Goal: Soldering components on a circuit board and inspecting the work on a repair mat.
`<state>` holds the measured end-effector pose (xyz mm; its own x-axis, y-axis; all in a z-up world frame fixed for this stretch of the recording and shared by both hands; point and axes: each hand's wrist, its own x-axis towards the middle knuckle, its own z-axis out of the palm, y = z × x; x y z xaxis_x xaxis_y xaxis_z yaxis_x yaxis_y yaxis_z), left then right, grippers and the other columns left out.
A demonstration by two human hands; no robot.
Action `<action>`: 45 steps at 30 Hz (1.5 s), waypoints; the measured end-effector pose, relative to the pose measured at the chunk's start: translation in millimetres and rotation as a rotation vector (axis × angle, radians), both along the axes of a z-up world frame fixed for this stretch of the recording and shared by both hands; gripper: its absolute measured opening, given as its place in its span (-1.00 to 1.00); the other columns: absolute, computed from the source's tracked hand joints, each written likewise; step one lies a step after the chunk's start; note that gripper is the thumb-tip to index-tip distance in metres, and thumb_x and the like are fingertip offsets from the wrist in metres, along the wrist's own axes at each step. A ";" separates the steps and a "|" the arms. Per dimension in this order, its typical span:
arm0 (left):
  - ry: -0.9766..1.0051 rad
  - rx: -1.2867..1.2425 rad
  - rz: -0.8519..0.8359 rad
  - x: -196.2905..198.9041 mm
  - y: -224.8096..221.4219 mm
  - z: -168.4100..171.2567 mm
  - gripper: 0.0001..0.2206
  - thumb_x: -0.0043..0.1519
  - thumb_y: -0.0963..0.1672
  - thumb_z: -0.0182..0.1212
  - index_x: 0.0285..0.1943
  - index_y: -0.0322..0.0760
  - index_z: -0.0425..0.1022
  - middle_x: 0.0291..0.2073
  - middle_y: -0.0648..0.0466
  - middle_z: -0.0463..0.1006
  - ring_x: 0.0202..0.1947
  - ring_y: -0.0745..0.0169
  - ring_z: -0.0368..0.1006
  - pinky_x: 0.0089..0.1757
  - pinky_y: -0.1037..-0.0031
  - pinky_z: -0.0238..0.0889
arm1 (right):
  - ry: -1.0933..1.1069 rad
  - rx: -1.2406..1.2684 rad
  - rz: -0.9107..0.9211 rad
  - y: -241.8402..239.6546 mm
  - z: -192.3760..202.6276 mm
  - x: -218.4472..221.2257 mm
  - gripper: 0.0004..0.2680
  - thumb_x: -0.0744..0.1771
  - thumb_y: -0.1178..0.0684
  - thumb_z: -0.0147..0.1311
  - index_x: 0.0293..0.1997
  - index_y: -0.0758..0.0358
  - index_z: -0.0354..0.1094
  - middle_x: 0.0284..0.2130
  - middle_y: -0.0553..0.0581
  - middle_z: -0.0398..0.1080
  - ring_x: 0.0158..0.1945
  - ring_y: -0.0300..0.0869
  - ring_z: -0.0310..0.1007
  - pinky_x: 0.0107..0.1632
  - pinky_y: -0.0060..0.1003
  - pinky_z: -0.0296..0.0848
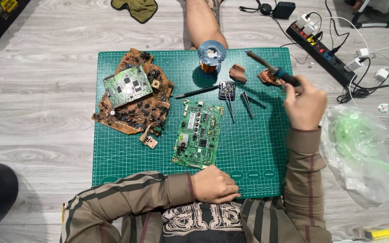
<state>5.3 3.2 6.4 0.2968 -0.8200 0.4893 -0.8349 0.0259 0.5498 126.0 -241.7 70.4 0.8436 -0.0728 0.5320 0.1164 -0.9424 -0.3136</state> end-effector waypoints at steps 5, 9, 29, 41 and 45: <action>-0.010 0.002 0.000 0.1 0.0 -1.7 -0.75 0.20 -0.18 0.02 -0.59 -0.27 0.32 -0.69 0.10 0.41 -0.72 0.24 0.27 -0.65 0.50 0.10 | -0.100 0.534 0.174 -4.8 5.8 -1.3 -0.85 0.30 0.42 0.08 -0.06 0.63 0.29 -0.42 0.37 0.43 -0.45 -0.08 0.50 -0.45 -0.42 0.44; 0.002 -0.002 -0.005 0.0 -0.5 -4.5 -0.76 0.19 -0.18 0.02 -0.58 -0.28 0.34 -0.68 0.09 0.43 -0.71 0.24 0.28 -0.65 0.49 0.12 | -0.133 0.796 0.268 -5.6 3.5 2.7 -0.86 0.36 0.30 -0.09 0.00 0.53 0.25 -0.31 0.39 0.39 -0.38 -0.03 0.49 -0.37 -0.35 0.49; -0.018 -0.013 0.014 0.5 1.2 -5.0 -0.80 0.19 -0.16 0.03 -0.52 -0.28 0.36 -0.64 0.08 0.42 -0.66 0.18 0.31 -0.60 0.46 0.13 | 0.034 1.528 0.240 -2.2 -22.2 -2.1 -0.75 0.30 0.05 0.12 -0.09 0.20 0.05 -0.34 0.03 0.29 -0.46 -0.34 0.28 -0.38 -0.57 0.31; -0.141 -0.008 0.056 -4.6 -7.4 -39.4 -0.74 0.26 -0.04 -0.22 -0.45 -0.13 0.28 -0.66 0.21 0.32 -0.60 0.28 0.35 -0.53 0.48 0.28 | 0.160 1.439 0.519 7.8 -46.8 3.6 -0.88 0.29 0.13 -0.01 -0.26 0.23 0.07 -0.62 0.20 0.27 -0.72 -0.16 0.34 -0.71 -0.49 0.38; -0.141 -0.007 0.052 -3.5 -6.0 -35.5 -0.74 0.25 -0.04 -0.21 -0.45 -0.14 0.29 -0.67 0.20 0.32 -0.60 0.28 0.36 -0.53 0.48 0.28 | 0.202 1.370 0.492 14.8 -50.4 4.5 -0.80 0.29 0.07 -0.05 -0.21 0.50 0.28 -0.70 0.32 0.22 -0.75 -0.11 0.33 -0.63 -0.20 0.48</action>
<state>1.9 -2.8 -29.1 0.2670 -0.8017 0.5347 -0.9040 -0.0161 0.4272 130.5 -226.9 20.0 0.9821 -0.1021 0.1583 0.1774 0.2188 -0.9595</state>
